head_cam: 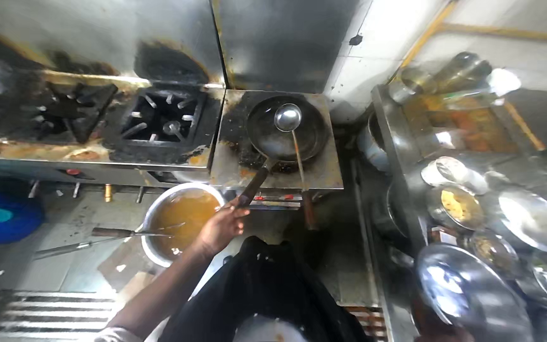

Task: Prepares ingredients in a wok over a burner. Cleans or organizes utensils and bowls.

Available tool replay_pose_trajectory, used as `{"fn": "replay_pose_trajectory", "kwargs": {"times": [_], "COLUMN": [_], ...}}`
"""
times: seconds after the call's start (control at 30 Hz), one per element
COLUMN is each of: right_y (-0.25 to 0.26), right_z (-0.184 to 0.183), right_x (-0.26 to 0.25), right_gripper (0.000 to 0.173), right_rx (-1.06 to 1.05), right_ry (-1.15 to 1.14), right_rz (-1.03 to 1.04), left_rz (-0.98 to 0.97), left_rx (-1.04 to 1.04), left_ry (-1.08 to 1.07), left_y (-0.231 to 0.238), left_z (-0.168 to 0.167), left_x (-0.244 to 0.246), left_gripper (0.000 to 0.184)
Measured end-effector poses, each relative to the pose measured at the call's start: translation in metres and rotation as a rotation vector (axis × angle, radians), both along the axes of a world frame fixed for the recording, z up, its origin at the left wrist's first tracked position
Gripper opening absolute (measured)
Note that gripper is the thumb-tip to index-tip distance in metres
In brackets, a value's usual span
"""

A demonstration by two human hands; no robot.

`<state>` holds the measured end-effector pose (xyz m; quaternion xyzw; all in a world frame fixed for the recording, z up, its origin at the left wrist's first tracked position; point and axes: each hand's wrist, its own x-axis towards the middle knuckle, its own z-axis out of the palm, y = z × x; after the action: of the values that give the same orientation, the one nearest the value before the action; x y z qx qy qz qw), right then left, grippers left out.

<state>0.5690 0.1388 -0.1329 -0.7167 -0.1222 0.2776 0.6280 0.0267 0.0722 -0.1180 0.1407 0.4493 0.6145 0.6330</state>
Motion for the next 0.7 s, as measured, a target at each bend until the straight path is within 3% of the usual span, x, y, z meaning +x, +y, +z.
{"fn": "replay_pose_trajectory", "kwargs": {"times": [0.13,0.23,0.37,0.47,0.63,0.7], "right_y": [0.018,0.048,0.114,0.169,0.248,0.274], "right_z": [-0.009,0.030,0.030,0.037,0.039,0.036], "right_x": [-0.029,-0.089,-0.142,-0.195,-0.260,-0.278], "right_gripper": [0.026,0.021,0.035,0.036,0.029,0.027], "right_rx": [0.127,0.052,0.053,0.021,-0.044,-0.071], "right_ry": [0.011,0.021,0.151,0.116,-0.117,-0.237], "right_rz": [0.258,0.388,0.598,0.639,0.755,0.784], "left_rz": [-0.051,-0.104,-0.087,-0.030,-0.182,-0.189], "left_rx": [-0.049,-0.093,-0.112,-0.121,-0.150,-0.035], "left_ry": [0.025,0.024,0.043,0.046,0.380,0.600], "left_y": [-0.019,-0.037,-0.058,-0.069,-0.104,-0.137], "left_z": [-0.019,-0.034,-0.052,-0.057,-0.064,-0.081], "left_x": [-0.001,0.005,0.009,0.006,0.002,0.004], "left_gripper": [0.048,0.049,0.048,0.048,0.052,0.046]}}
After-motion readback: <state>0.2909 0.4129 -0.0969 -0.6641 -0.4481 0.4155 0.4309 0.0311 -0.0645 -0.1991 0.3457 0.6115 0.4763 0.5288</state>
